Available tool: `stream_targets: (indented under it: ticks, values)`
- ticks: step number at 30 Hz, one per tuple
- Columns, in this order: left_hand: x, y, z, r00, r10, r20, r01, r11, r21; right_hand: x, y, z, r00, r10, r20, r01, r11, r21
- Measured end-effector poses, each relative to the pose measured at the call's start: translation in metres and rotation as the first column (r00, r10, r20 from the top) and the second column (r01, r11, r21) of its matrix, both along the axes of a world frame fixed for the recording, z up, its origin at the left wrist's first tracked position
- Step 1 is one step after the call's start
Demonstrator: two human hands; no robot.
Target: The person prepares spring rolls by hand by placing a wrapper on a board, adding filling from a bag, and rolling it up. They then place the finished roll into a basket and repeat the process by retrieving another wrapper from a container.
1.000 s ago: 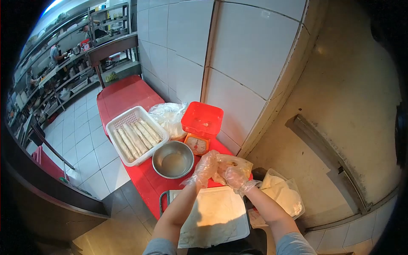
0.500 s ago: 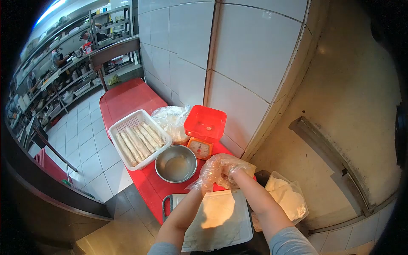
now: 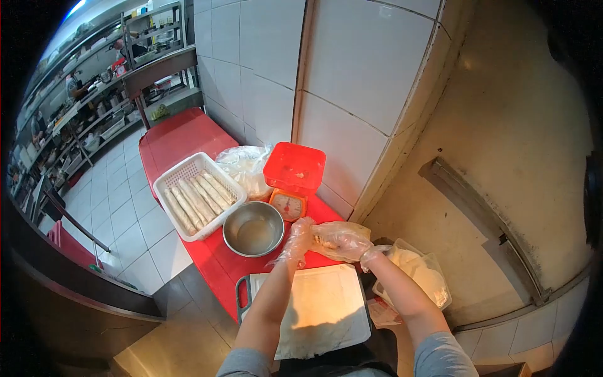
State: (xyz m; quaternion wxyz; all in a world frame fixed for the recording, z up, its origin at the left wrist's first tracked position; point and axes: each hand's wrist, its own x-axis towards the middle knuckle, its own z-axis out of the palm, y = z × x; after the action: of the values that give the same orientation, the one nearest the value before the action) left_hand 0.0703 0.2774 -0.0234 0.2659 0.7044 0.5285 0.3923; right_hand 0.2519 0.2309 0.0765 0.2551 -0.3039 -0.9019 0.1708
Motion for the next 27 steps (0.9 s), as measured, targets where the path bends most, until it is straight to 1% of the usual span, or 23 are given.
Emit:
stream_targets:
  ticks: [1,2,4,5,7,8,10,11,12,13,14,15,16,17,18,19,20,21,22,23,24,25,27]
  values:
    - [-0.002,-0.002,0.002,0.997,-0.002,-0.078,0.001,1.000,-0.002,0.001,-0.002,0.006,0.998,0.064,-0.004,-0.063,0.997,0.042]
    - [-0.004,-0.004,0.005,0.988,-0.004,-0.155,0.004,1.000,-0.003,0.003,-0.002,0.014,0.995,0.100,-0.017,-0.100,0.995,0.024]
    - [-0.005,-0.009,0.015,0.999,0.039,-0.022,-0.043,0.980,-0.196,0.007,-0.003,0.031,0.984,0.173,-0.049,-0.173,0.985,-0.009]
    - [-0.005,-0.016,0.018,0.995,0.086,0.055,-0.079,0.990,-0.117,0.013,-0.002,0.022,0.991,0.049,-0.127,-0.070,0.984,-0.164]
    - [-0.004,-0.039,0.042,0.963,0.157,0.220,-0.169,0.985,0.037,0.023,0.002,0.005,0.951,-0.224,-0.213,0.100,0.875,-0.473]
    - [-0.009,-0.046,0.053,0.987,0.045,0.152,-0.074,0.979,0.190,0.024,0.004,0.003,0.968,-0.206,-0.143,0.150,0.934,-0.325]
    - [-0.025,-0.055,0.067,0.988,-0.150,-0.039,0.151,0.877,0.456,0.009,0.000,0.013,0.978,-0.206,-0.003,0.206,0.978,-0.001]
    - [-0.026,-0.058,0.063,0.970,-0.129,-0.205,0.209,0.873,0.440,0.002,0.004,0.003,0.960,-0.270,0.069,0.270,0.963,0.008]
    - [-0.024,-0.061,0.058,0.932,-0.307,0.194,0.259,0.937,0.235,-0.005,0.008,-0.015,0.933,-0.330,0.141,0.331,0.943,0.022]
    - [-0.017,-0.063,0.050,0.737,-0.335,0.588,0.379,0.924,0.050,-0.015,0.005,-0.021,0.897,-0.387,0.213,0.388,0.921,0.038]
    - [-0.011,-0.065,0.041,0.429,-0.207,0.879,0.542,0.838,-0.067,-0.024,0.002,-0.027,0.891,-0.397,0.219,0.383,0.918,0.103]
    - [-0.007,-0.061,0.028,0.523,-0.048,0.851,0.434,0.875,-0.217,-0.036,-0.006,-0.023,0.885,-0.407,0.224,0.376,0.911,0.170]
    - [-0.008,-0.051,0.004,0.469,-0.036,0.882,0.460,0.863,-0.210,-0.041,-0.013,-0.022,0.879,-0.420,0.226,0.368,0.899,0.239]
    - [-0.012,-0.038,-0.022,0.414,-0.023,0.910,0.487,0.850,-0.200,-0.032,0.013,-0.098,0.901,-0.434,0.009,0.432,0.899,0.066]
    - [-0.013,-0.031,-0.034,0.358,-0.009,0.934,0.515,0.836,-0.189,-0.022,0.038,-0.173,0.866,-0.444,-0.231,0.434,0.896,-0.096]
    - [-0.010,-0.032,-0.028,0.392,-0.021,0.920,0.460,0.870,-0.177,-0.024,0.049,-0.200,0.807,-0.449,-0.384,0.366,0.890,-0.272]
    - [-0.006,-0.038,-0.018,0.428,-0.027,0.903,0.403,0.900,-0.164,-0.025,0.047,-0.192,0.828,-0.426,-0.365,0.353,0.901,-0.251]
    - [-0.007,-0.042,-0.012,0.594,-0.086,0.800,0.299,0.947,-0.119,-0.026,0.044,-0.184,0.847,-0.403,-0.346,0.340,0.912,-0.230]
    - [-0.009,-0.047,-0.006,0.742,-0.096,0.663,0.183,0.981,-0.062,-0.024,0.030,-0.131,0.924,-0.357,-0.136,0.359,0.933,-0.012]
    - [-0.014,-0.050,-0.004,0.931,-0.083,0.357,0.058,0.995,0.082,-0.024,0.017,-0.081,0.936,-0.339,0.091,0.316,0.926,0.206]
    - [-0.017,-0.050,-0.001,1.000,0.007,0.018,-0.012,0.966,0.260,-0.023,0.009,-0.052,0.931,-0.364,0.020,0.364,0.932,0.004]
    - [-0.019,-0.048,0.000,1.000,-0.021,0.015,0.018,0.984,0.179,-0.020,0.002,-0.028,0.916,-0.400,-0.043,0.384,0.901,-0.200]
    - [-0.019,-0.043,0.002,0.996,-0.084,0.015,0.084,0.996,0.014,-0.008,0.002,-0.014,0.816,-0.511,-0.270,0.260,0.742,-0.618]
